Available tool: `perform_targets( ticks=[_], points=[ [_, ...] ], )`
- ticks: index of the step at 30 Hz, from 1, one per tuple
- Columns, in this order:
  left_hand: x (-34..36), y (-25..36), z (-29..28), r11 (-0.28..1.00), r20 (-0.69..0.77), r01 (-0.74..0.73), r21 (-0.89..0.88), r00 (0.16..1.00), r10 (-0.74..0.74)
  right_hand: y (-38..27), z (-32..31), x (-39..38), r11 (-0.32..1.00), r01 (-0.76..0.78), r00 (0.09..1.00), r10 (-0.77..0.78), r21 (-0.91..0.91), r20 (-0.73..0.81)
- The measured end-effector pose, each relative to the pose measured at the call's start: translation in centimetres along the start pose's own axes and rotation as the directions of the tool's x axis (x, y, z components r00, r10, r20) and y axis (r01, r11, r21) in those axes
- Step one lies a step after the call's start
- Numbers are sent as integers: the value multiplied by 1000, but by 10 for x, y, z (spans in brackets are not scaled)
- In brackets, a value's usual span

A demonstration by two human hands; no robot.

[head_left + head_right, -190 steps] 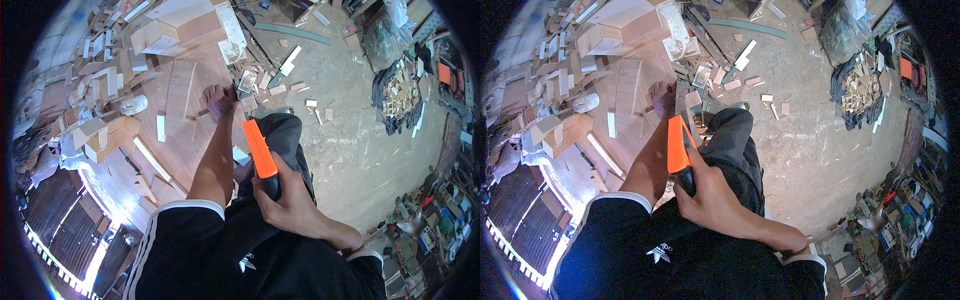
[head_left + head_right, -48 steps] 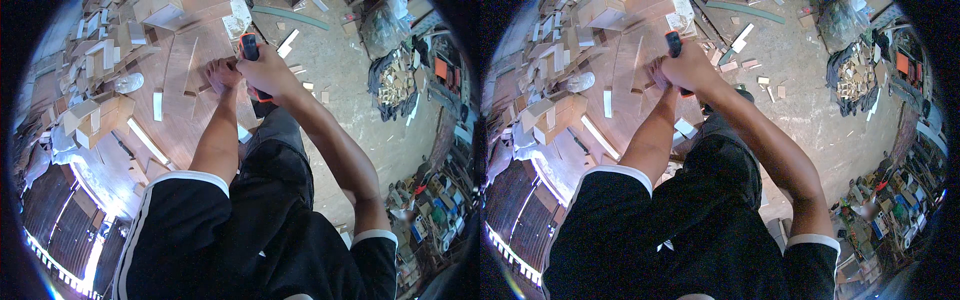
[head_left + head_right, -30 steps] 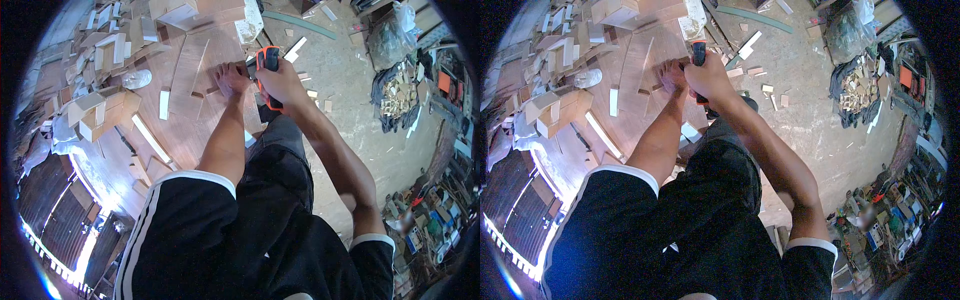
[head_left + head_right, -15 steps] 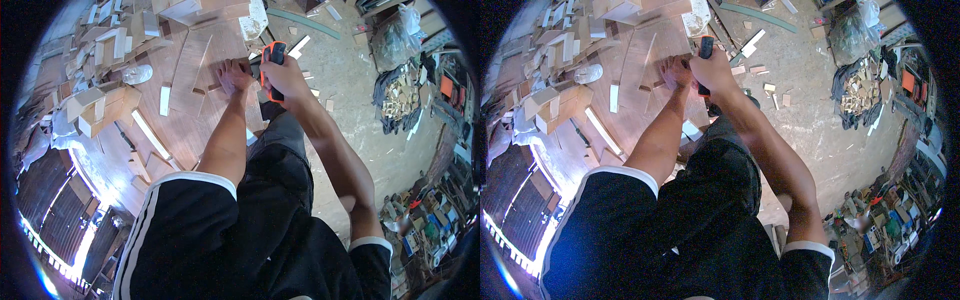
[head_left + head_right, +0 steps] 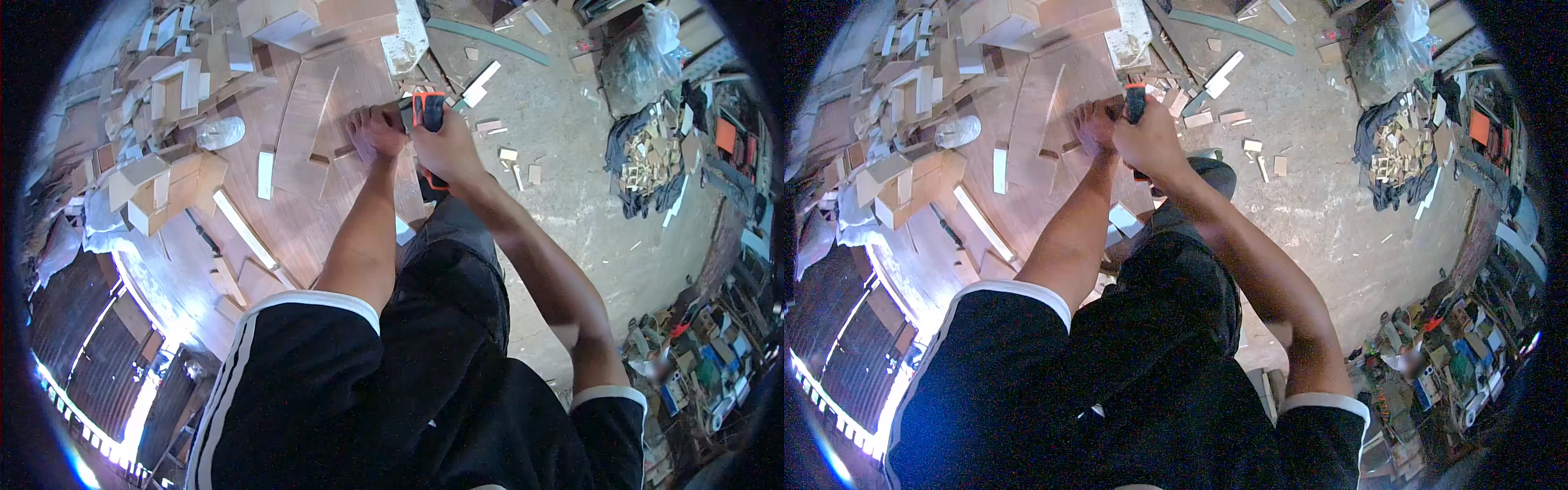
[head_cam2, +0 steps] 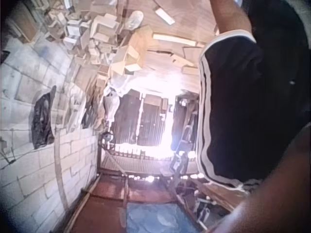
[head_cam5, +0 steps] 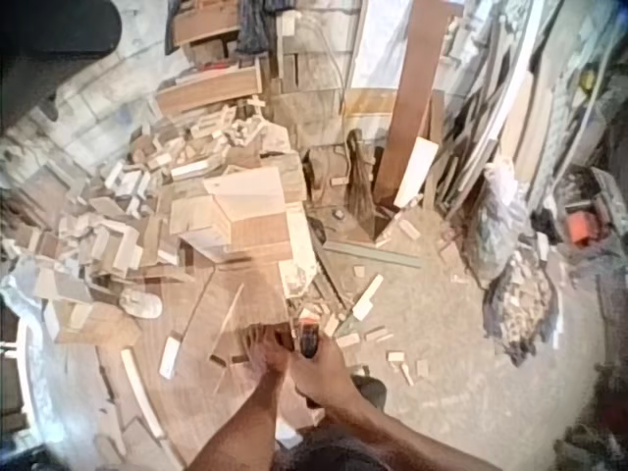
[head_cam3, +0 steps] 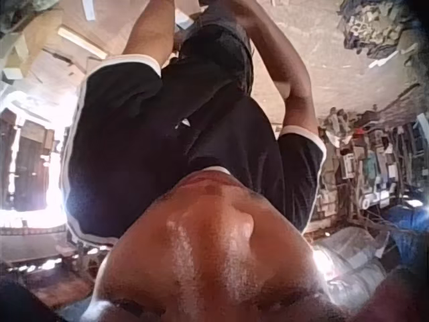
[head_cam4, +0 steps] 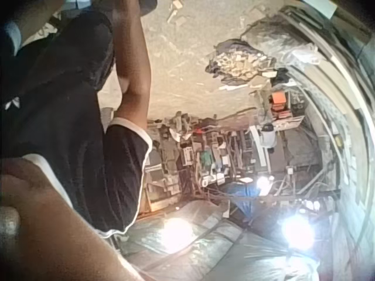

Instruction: Manually sawing pieces of wood in a workshop.

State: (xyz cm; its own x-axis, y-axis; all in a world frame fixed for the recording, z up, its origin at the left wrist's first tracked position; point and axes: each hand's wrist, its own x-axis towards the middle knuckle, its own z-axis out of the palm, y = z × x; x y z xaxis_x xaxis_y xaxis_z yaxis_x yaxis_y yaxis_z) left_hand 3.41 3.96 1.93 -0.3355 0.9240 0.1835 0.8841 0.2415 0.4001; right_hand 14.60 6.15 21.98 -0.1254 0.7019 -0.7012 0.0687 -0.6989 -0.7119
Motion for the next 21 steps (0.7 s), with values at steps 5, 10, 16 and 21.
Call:
perform_targets(
  ticks=[5,10,16,21],
  points=[
    [2,7,0,999,36,40,-10,999,-39,19,-7,23,988,-31,999,27,149,23],
    [5,4,-6,999,5,34,13,999,-34,-3,3,-8,996,3,1000,-5,94,22],
    [1,2,-6,999,44,34,40,998,-36,-13,1,-11,999,-14,1000,14,41,17],
    [0,5,-4,1000,85,27,-11,996,-26,15,-2,16,987,-17,1000,19,159,-12]
  ],
)
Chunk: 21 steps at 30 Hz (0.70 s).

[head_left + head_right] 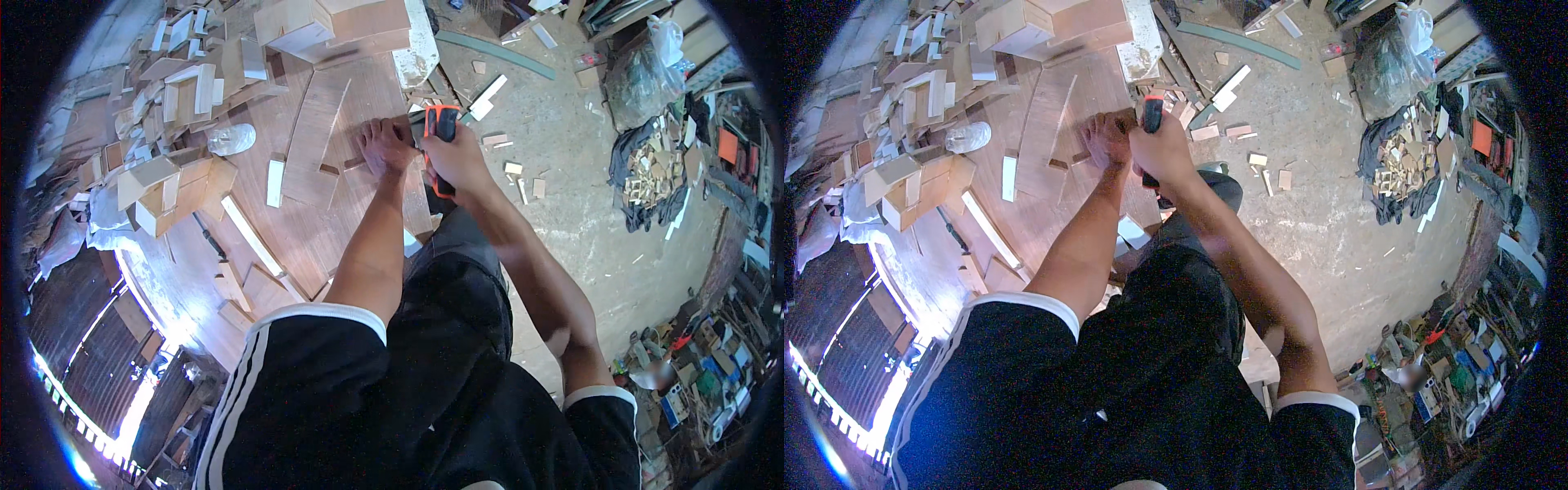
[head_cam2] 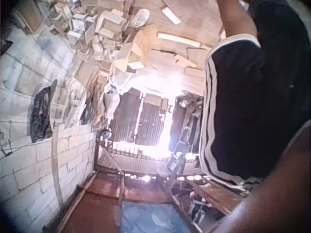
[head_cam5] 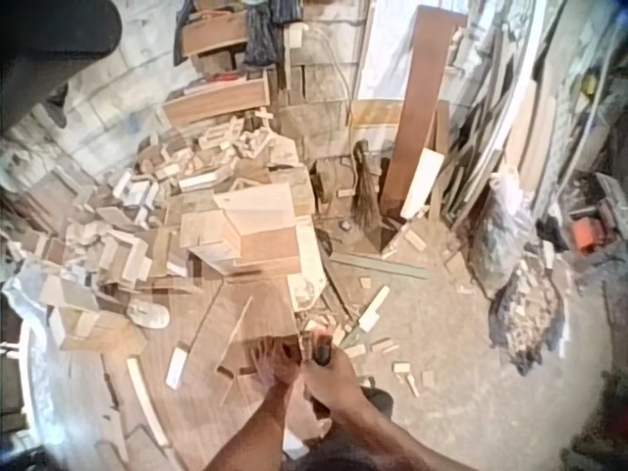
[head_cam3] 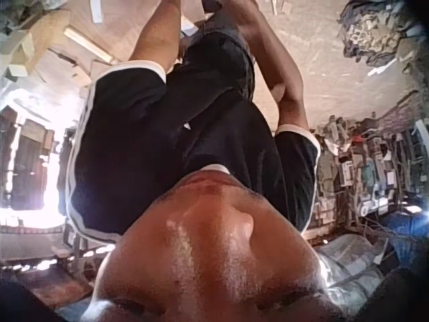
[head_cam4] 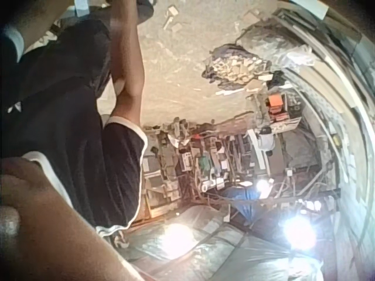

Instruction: Manually sawing pieces of wood in a workshop.

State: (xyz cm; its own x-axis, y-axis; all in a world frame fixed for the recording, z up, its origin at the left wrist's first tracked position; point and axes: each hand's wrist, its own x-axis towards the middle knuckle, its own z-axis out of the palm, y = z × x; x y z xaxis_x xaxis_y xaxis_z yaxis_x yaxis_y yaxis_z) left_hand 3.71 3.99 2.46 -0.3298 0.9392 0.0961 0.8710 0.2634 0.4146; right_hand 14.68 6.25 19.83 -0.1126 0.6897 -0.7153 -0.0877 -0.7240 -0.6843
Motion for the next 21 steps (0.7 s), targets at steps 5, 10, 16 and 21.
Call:
perform_targets(
  ticks=[5,10,16,21],
  points=[
    [0,-12,6,999,-113,-36,-14,993,34,-26,9,-34,1000,-11,1000,11,-28,-6],
    [1,-9,7,998,-148,-33,55,988,41,-35,5,-31,1000,-7,997,7,-3,78],
    [-1,-3,2,1000,-50,-11,17,999,12,-30,-1,-12,996,-27,997,21,82,68],
    [1,-3,2,1000,-71,-1,6,997,1,-34,-1,-19,999,-8,998,5,51,65]
  ],
)
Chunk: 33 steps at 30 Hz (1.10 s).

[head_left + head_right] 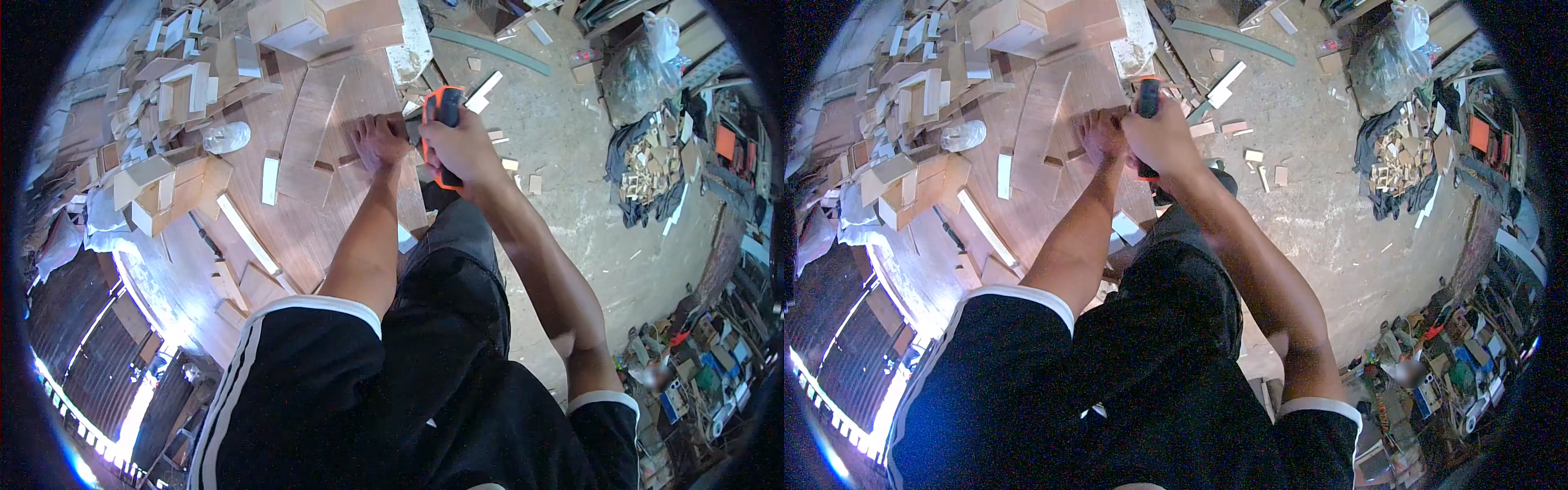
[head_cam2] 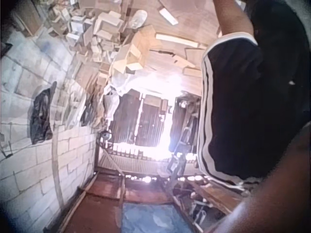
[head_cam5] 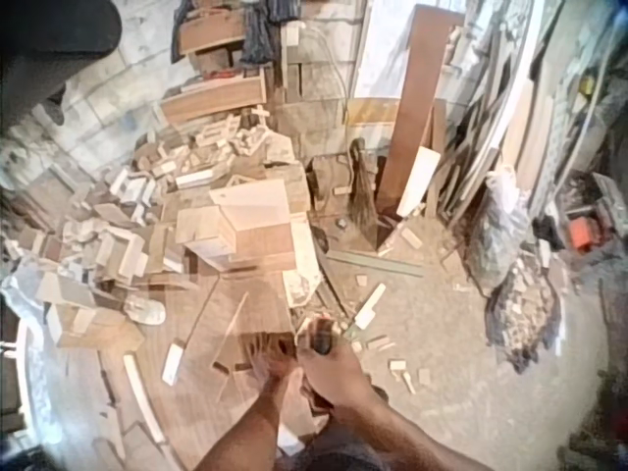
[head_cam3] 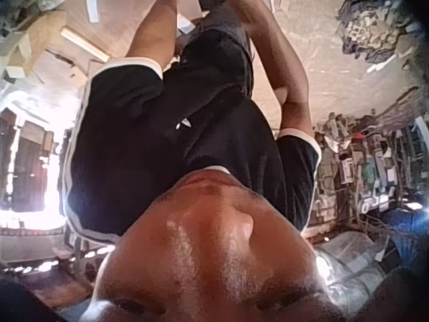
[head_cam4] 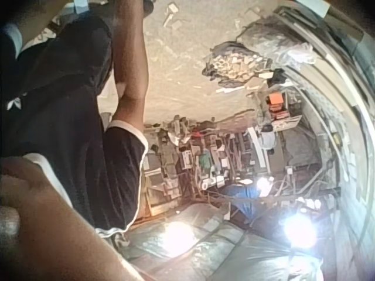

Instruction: Manually sawing pieces of wood in a workshop.

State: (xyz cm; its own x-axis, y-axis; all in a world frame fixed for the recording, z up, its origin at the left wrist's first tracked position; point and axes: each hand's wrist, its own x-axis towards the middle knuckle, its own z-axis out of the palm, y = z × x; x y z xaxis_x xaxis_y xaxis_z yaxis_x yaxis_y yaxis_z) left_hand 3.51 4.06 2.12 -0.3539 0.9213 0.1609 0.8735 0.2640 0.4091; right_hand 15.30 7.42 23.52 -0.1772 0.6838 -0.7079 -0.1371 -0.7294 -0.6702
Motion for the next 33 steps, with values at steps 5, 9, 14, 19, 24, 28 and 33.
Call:
perform_targets(
  ticks=[5,9,14,19,24,28,33],
  points=[
    [0,-3,0,997,41,-30,68,999,27,20,5,18,992,18,1000,-16,-122,16],
    [-2,-1,5,999,69,-3,-40,998,5,0,5,-2,1000,-17,1000,17,-16,-12],
    [0,3,0,1000,28,7,18,1000,-7,25,-10,19,999,-6,1000,5,35,21],
    [3,-5,5,999,-73,-30,25,997,32,11,8,-11,994,-13,995,2,-104,-104],
    [-2,1,0,1000,9,15,16,1000,-15,2,10,-10,1000,19,999,-19,1,-47],
    [-2,1,1,999,86,40,-34,996,-37,24,-2,15,999,2,1000,-2,33,-26],
    [0,6,-1,998,4,-13,55,1000,13,30,-2,-18,997,-33,988,22,-70,-154]
  ],
)
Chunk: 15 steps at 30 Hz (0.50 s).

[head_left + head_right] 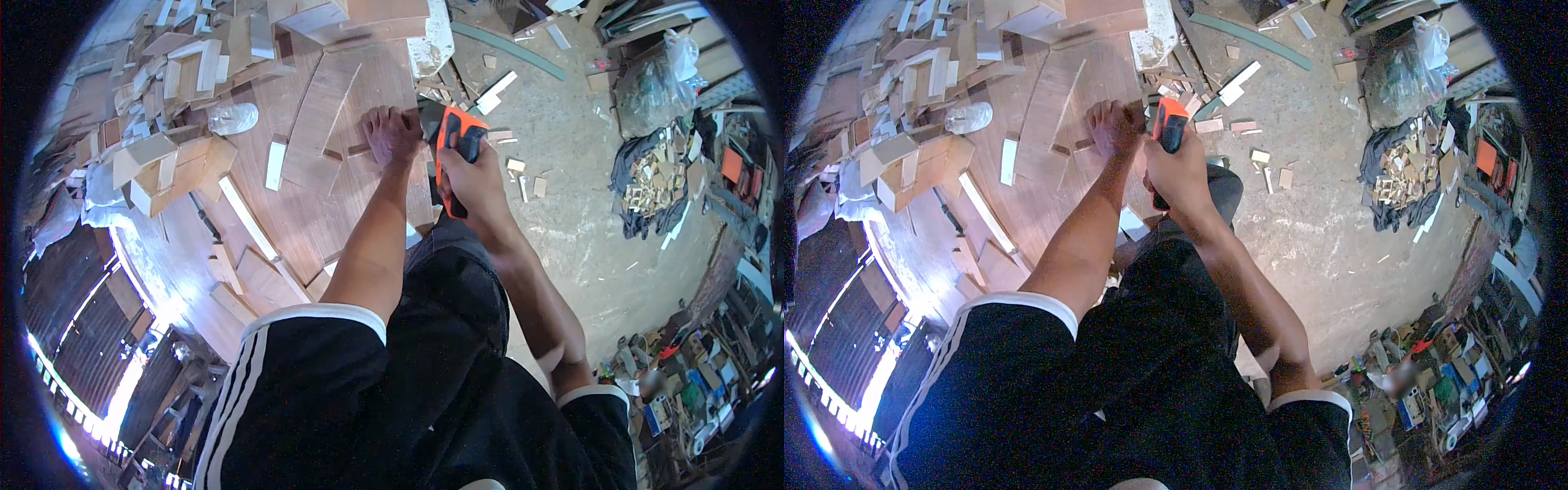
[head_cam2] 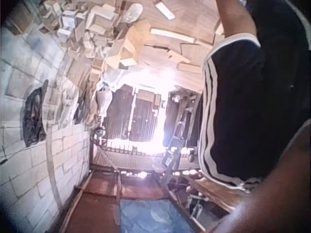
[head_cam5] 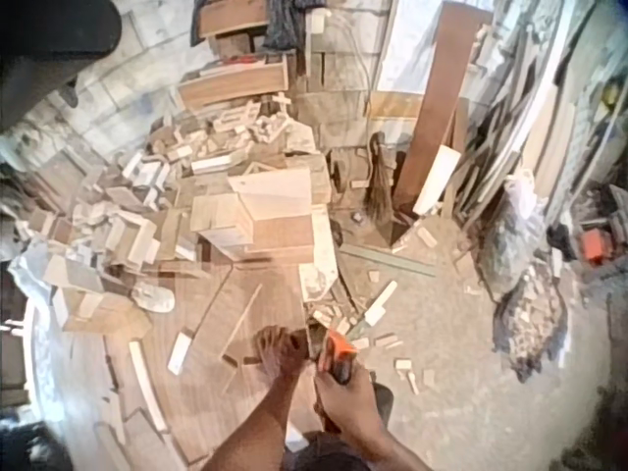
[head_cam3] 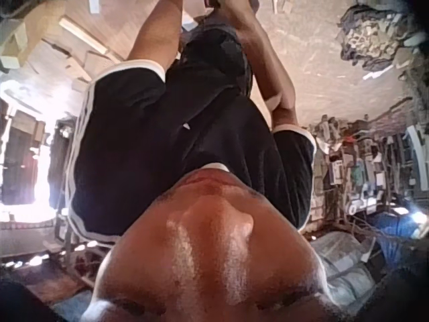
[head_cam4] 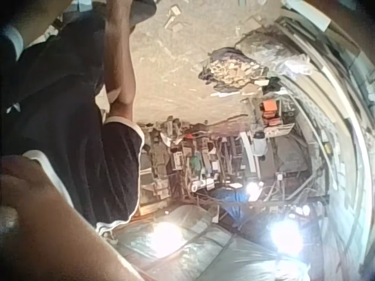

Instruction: Manually sawing pieces of wood in a workshop.

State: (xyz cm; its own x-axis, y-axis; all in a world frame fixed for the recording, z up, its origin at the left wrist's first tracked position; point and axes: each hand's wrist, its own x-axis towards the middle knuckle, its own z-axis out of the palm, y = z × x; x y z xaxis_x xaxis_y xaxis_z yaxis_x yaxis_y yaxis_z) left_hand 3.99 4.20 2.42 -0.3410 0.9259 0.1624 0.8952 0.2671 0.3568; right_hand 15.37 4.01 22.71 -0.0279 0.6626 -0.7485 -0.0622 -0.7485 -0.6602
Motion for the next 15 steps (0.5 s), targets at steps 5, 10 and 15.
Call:
perform_targets(
  ticks=[5,10,15],
  points=[
    [0,-12,7,999,38,5,-39,999,-4,-41,8,-31,997,-3,992,-7,79,129],
    [0,4,2,993,47,52,-103,998,-48,-7,0,26,998,59,994,-61,22,94],
    [-10,-19,5,999,-133,-31,-21,991,28,-37,15,-31,995,45,984,-59,89,171]
  ],
)
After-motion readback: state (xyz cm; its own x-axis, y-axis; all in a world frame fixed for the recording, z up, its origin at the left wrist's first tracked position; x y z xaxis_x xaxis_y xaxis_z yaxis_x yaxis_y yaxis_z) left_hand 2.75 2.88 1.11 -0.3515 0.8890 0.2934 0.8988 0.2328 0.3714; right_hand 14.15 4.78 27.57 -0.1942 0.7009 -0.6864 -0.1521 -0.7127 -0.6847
